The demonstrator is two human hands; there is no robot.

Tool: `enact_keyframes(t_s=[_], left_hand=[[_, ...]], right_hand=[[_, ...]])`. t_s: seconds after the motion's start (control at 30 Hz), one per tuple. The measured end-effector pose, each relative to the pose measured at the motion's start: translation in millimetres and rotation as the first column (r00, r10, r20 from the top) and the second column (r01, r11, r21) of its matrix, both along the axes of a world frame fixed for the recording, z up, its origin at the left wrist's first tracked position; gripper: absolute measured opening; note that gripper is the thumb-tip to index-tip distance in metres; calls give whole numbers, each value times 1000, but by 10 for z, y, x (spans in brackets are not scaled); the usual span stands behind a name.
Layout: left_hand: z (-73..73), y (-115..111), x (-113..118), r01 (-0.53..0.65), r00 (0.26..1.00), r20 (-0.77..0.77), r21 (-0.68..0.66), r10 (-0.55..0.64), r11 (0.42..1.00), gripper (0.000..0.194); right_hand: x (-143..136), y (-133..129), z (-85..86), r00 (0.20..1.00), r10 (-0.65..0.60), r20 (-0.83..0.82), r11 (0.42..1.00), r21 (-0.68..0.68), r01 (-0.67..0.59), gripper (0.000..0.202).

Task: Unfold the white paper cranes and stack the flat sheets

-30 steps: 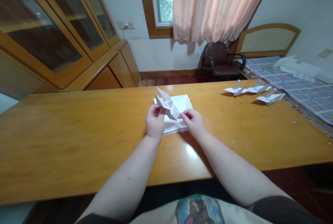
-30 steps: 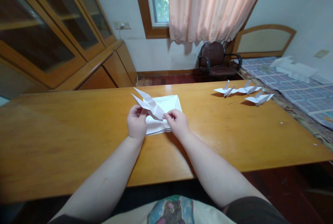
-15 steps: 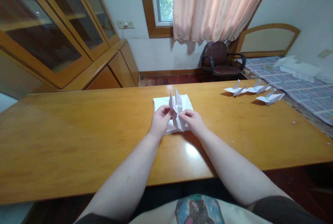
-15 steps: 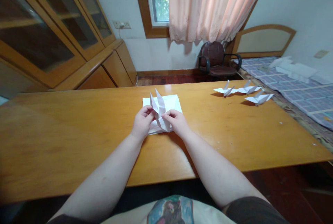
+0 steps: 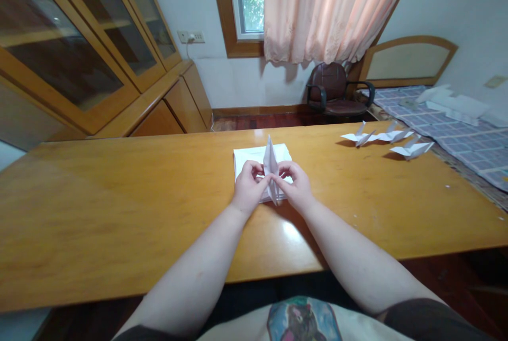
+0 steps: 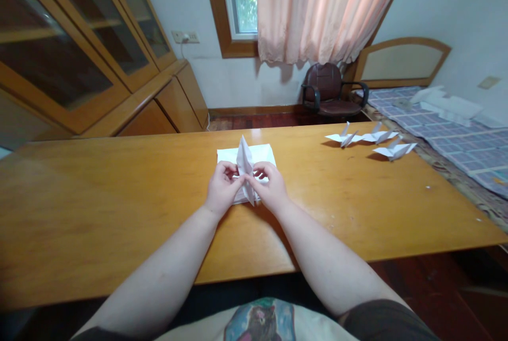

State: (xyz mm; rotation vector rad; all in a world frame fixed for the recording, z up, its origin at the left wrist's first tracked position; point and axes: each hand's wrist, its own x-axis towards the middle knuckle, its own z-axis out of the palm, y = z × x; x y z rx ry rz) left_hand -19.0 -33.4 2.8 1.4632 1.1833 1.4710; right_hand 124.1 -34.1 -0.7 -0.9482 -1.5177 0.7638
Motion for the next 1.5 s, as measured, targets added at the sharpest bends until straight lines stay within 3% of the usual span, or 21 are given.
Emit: enact_keyframes(t_s=[0.13, 0.3, 0.53, 0.73, 0.83, 0.97, 1.13, 1.3, 1.4, 1.5], left_hand=[[-4, -11, 5, 44, 992, -123, 67, -35, 997, 26], [1, -21, -10, 1, 966, -254, 158, 39, 987, 30], [34, -24, -64, 75, 847, -528, 241, 66, 968, 33], [46, -46, -48, 68, 760, -639, 260, 119, 963, 36], [57, -73, -49, 48, 767, -630, 245, 122, 968, 34], [62, -88, -49, -13, 854, -508, 201, 116, 980, 30], [47, -34, -2, -28, 994, -109, -37, 23, 999, 26], [44, 11, 34, 75, 968, 250, -236, -14, 969, 30], [53, 7, 45, 134, 926, 377, -295, -13, 946, 28], [54, 1, 58, 159, 888, 459, -311, 2, 937, 27]], right_hand=[[-1, 36, 9, 990, -39, -136, 991, -135, 20, 15], [9, 53, 31, 969, -29, -245, 968, -248, -34, 17], [-63, 58, -42, 956, -107, -272, 986, -154, 67, 24], [-63, 51, -111, 976, -106, -193, 991, -102, 87, 23], [-60, 34, -103, 977, -106, -188, 990, -113, 86, 22], [-54, 34, -91, 964, -117, -241, 991, -98, 96, 21], [-13, 63, -114, 973, -160, -166, 982, -129, 139, 16], [11, 42, -85, 991, -132, 4, 988, -83, 132, 29], [1, 26, -72, 985, -142, 96, 989, -31, 145, 38], [-14, 27, -88, 980, -168, 105, 983, -62, 175, 38]])
